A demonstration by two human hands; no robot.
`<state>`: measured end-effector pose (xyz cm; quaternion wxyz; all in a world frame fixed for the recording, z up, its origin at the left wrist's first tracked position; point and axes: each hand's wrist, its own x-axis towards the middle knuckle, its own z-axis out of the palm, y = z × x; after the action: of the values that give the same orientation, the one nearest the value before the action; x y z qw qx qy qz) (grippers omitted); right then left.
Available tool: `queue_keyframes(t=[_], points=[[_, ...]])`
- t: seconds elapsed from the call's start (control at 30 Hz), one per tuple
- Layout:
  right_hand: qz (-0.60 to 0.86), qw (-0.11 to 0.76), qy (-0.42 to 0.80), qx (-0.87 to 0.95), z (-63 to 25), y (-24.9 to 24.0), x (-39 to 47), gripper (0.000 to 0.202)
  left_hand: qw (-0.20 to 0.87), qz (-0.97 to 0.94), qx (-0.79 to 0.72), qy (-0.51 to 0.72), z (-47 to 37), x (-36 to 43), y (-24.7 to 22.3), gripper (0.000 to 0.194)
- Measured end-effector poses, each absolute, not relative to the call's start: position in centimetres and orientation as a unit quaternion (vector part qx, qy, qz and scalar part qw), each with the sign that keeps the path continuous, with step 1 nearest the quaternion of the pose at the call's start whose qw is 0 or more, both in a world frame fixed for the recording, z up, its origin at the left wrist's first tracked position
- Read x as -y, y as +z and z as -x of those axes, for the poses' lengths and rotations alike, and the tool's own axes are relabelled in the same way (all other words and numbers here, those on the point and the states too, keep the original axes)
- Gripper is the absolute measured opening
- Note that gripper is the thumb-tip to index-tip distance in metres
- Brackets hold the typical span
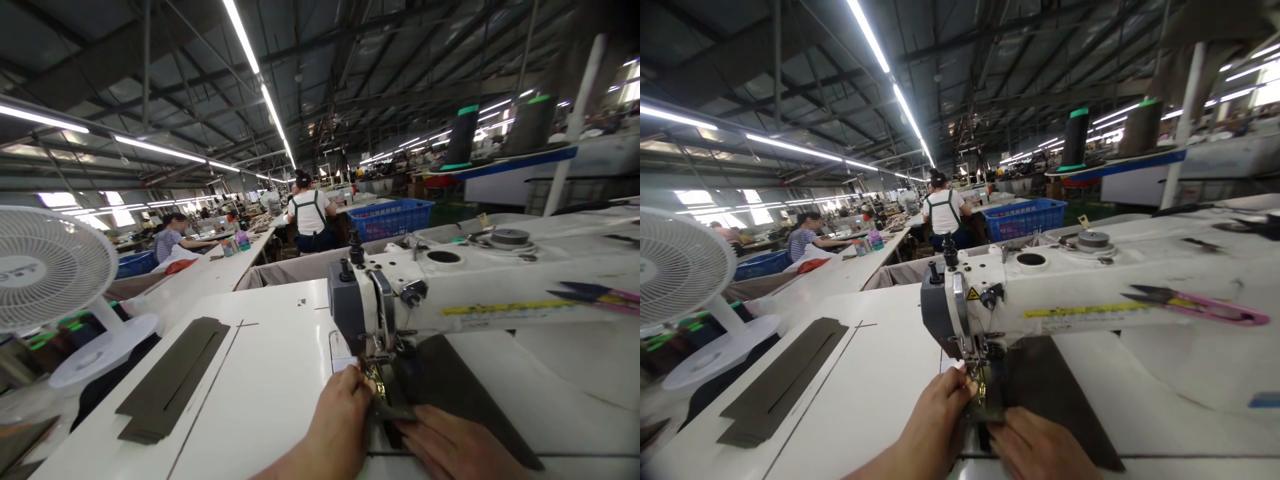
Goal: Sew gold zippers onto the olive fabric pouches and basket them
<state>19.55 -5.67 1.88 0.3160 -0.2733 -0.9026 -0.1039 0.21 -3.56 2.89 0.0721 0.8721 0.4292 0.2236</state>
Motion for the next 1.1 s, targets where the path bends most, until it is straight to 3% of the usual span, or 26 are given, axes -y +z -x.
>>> queue_keyframes(t=[0.1,0.23,0.33,0.5,0.77,1.1], points=[[0.35,0.302,-0.107,0.88,-18.6,2.5,5.0,0.023,0.096,-0.862,-0.433,0.244,-0.3,4.5,3.8,0.019],[0.452,0.231,0.033,0.861,-17.2,3.6,3.8,0.02,0.101,-0.86,-0.437,0.245,-0.4,5.0,3.8,0.019],[0.441,0.209,0.11,0.866,-17.0,4.6,3.2,0.027,0.078,-0.866,-0.443,0.22,-0.4,4.7,3.1,0.032],[0.415,0.243,0.07,0.874,-17.3,4.8,2.5,0.026,0.054,-0.877,-0.441,0.182,-0.3,4.4,2.5,0.037],[0.512,0.262,0.085,0.814,-18.7,1.9,0.9,0.023,0.041,-0.877,-0.439,0.192,-0.3,5.1,3.0,0.038],[0.549,0.264,0.12,0.784,-18.9,2.4,0.4,0.023,0.014,-0.895,-0.417,0.159,-0.9,5.1,4.3,0.025]])
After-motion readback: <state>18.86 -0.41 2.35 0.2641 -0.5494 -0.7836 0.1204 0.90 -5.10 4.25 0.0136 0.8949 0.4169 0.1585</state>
